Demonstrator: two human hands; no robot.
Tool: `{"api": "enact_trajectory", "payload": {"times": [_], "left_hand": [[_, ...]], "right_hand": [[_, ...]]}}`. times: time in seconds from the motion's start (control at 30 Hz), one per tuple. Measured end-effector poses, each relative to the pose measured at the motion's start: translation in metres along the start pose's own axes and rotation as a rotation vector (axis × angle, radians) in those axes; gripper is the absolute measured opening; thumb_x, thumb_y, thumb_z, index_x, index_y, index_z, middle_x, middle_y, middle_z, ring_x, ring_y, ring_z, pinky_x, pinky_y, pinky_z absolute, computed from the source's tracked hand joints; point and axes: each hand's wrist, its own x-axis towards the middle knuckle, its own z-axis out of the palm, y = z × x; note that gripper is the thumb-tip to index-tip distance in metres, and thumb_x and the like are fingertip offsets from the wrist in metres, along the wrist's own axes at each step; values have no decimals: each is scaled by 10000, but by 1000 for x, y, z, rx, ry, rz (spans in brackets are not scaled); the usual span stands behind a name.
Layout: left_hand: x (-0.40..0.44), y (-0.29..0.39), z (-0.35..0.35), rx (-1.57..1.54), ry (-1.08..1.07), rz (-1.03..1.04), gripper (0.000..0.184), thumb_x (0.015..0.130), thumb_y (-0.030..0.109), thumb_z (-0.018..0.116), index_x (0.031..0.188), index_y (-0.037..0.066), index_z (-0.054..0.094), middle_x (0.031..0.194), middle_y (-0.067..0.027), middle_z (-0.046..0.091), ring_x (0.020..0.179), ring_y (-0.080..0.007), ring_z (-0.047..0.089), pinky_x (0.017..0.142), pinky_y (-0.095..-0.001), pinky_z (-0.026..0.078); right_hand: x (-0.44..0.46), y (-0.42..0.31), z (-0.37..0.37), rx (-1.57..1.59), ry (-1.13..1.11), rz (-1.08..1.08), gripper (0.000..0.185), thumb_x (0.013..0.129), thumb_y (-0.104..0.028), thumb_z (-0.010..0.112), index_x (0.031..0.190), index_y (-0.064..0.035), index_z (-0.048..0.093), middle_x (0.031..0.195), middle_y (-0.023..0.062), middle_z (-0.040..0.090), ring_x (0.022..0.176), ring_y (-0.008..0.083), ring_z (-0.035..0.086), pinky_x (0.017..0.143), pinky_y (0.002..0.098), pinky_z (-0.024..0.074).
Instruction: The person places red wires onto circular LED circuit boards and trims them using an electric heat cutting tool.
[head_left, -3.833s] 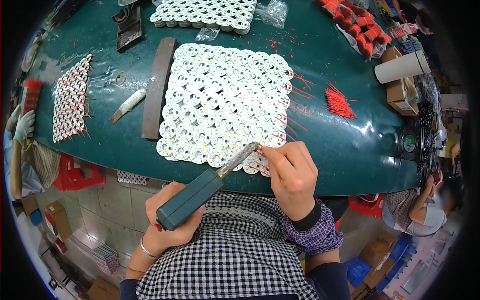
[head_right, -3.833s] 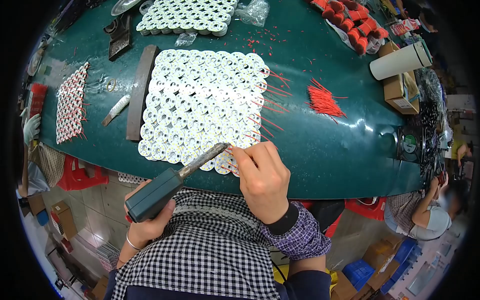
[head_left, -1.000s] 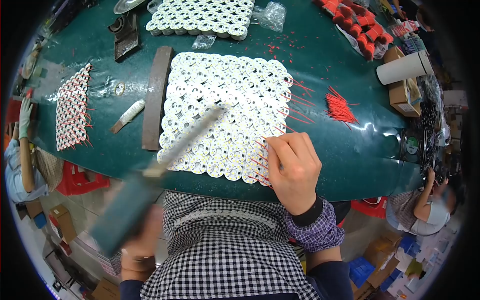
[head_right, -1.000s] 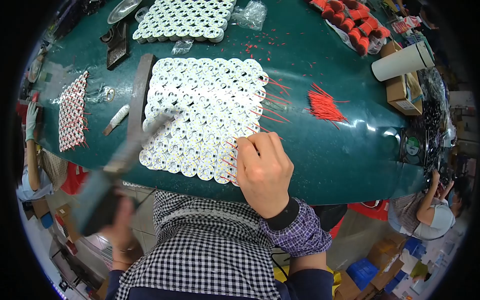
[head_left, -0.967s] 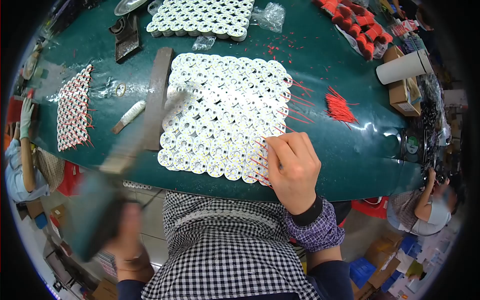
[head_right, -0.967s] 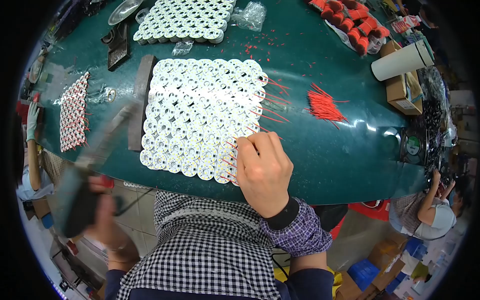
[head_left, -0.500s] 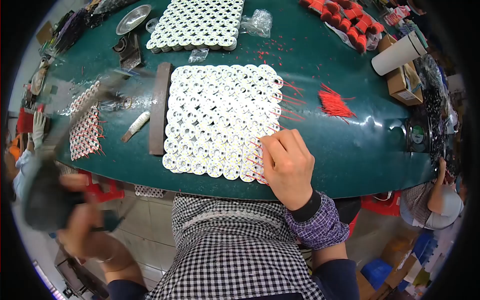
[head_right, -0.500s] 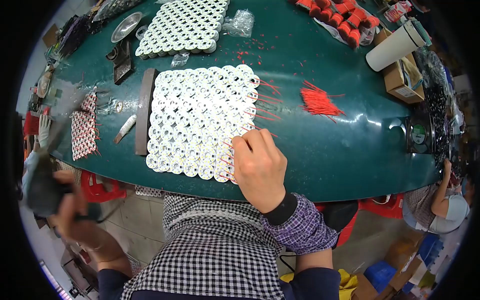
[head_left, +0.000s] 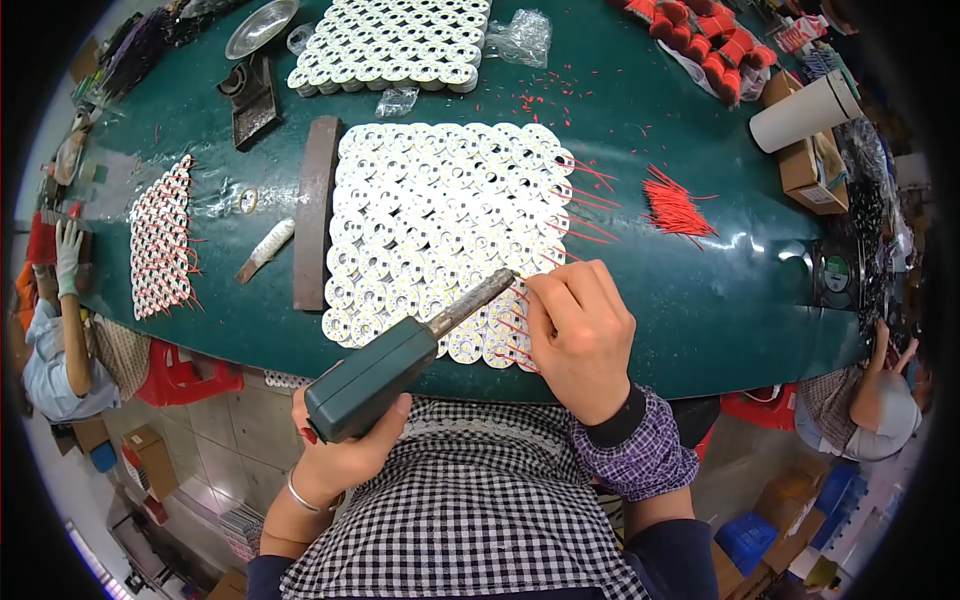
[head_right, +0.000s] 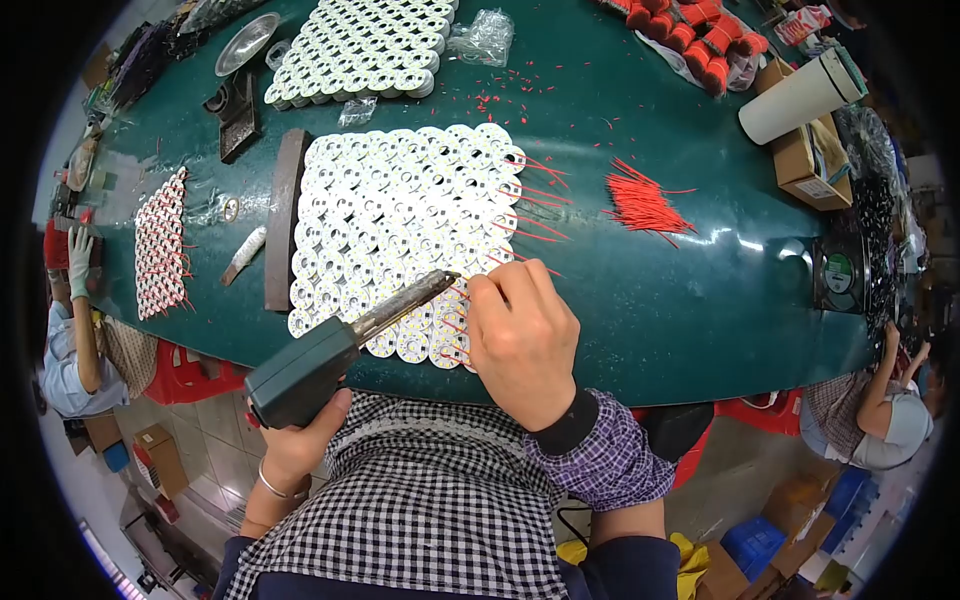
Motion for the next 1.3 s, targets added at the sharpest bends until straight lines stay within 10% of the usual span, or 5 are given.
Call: {"api": "enact_trajectory", "payload": {"times": [0.63,1.0,1.13,1.3], "left_hand": [[-5,-1,2,-227,49,-163,250,747,-14,758,994,-33,728,856,-112,712,654,-201,665,597,-293,537],[-15,5,-4,-432,59,-383,477,798,-81,763,1251,-35,621,1120,-122,704,1040,-196,670,917,-328,538],[-26,-14,7,-423,182,-385,431,802,-74,744,1218,-45,635,1090,-115,697,654,-88,573,536,-219,447],[-20,-12,9,-473,197,-418,400,810,-76,727,1199,-47,637,1061,-109,683,645,-89,562,534,-224,448]], "right_hand": [[1,0,0,-3,-2,5,156,716,50,704,844,-22,650,818,67,560,777,236,587,609,343,506],[4,2,-16,30,-18,-10,155,737,50,693,871,-19,659,842,68,585,788,231,597,618,345,519],[18,40,-54,-175,100,56,102,787,20,684,872,-29,655,859,84,606,794,264,608,649,372,516],[30,114,-83,-427,124,154,53,820,-29,704,869,-47,698,861,72,628,822,277,607,697,396,513]]}}
